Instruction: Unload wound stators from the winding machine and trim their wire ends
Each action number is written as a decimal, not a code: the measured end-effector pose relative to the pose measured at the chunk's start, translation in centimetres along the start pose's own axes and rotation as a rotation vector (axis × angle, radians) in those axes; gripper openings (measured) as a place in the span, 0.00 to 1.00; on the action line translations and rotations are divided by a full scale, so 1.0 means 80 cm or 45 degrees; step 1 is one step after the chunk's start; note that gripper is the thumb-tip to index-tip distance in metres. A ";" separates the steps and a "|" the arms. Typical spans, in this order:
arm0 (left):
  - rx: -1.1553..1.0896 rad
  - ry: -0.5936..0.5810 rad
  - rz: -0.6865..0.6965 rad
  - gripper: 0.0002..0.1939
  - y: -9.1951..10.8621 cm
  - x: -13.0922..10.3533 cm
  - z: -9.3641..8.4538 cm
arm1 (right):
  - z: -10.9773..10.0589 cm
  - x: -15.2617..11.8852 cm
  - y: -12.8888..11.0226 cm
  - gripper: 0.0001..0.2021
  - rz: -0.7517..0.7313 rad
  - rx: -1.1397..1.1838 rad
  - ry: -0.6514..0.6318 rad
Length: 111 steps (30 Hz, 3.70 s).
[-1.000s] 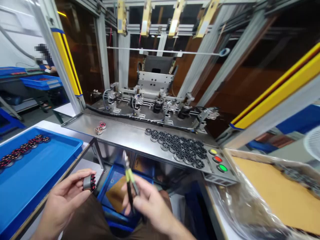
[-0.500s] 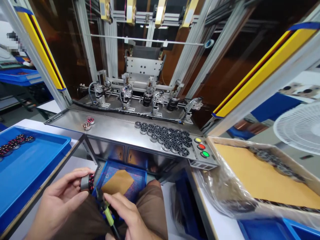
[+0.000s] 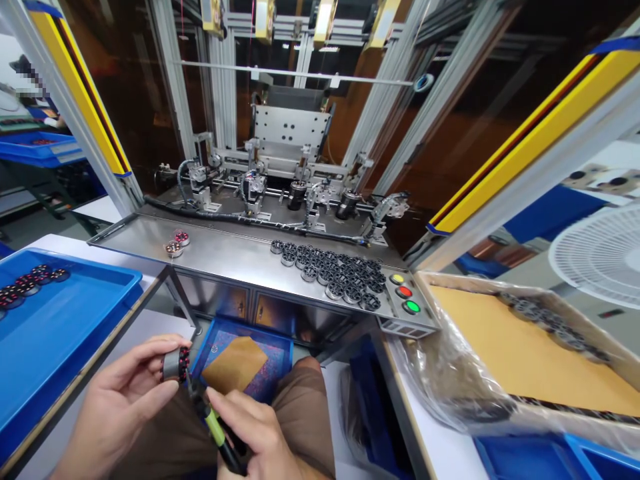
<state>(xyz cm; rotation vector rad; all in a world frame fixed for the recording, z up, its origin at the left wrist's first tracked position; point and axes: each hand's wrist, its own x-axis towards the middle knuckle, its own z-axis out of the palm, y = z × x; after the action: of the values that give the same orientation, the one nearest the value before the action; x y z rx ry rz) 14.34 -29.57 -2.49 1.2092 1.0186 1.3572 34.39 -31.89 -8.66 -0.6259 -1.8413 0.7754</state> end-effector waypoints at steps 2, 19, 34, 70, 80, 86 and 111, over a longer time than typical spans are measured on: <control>-0.026 0.010 0.008 0.15 -0.002 0.000 -0.001 | -0.001 -0.002 0.001 0.37 0.057 -0.014 0.010; 0.331 0.062 0.364 0.14 0.006 -0.011 0.000 | 0.001 0.004 0.005 0.35 -0.027 0.199 -0.085; 0.336 0.074 0.359 0.13 0.004 -0.014 -0.003 | 0.001 0.005 0.003 0.35 -0.025 0.134 -0.062; 0.438 0.061 0.514 0.24 -0.001 -0.016 0.004 | 0.009 0.008 -0.003 0.35 0.627 0.554 0.150; 1.041 0.016 1.013 0.27 0.001 0.001 -0.005 | 0.002 0.015 -0.007 0.38 0.666 0.621 0.182; 1.165 -0.227 1.094 0.29 -0.005 0.015 -0.022 | -0.012 -0.009 -0.023 0.34 0.655 0.884 0.099; 0.774 -0.081 0.831 0.19 -0.012 -0.002 -0.023 | -0.001 -0.011 -0.029 0.39 0.769 1.009 -0.113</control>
<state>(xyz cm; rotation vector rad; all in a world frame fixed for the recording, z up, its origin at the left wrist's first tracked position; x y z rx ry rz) 12.65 -29.55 -3.72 2.1644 1.0736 1.5195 34.62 -34.00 -7.40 -0.6135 -1.2395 1.8274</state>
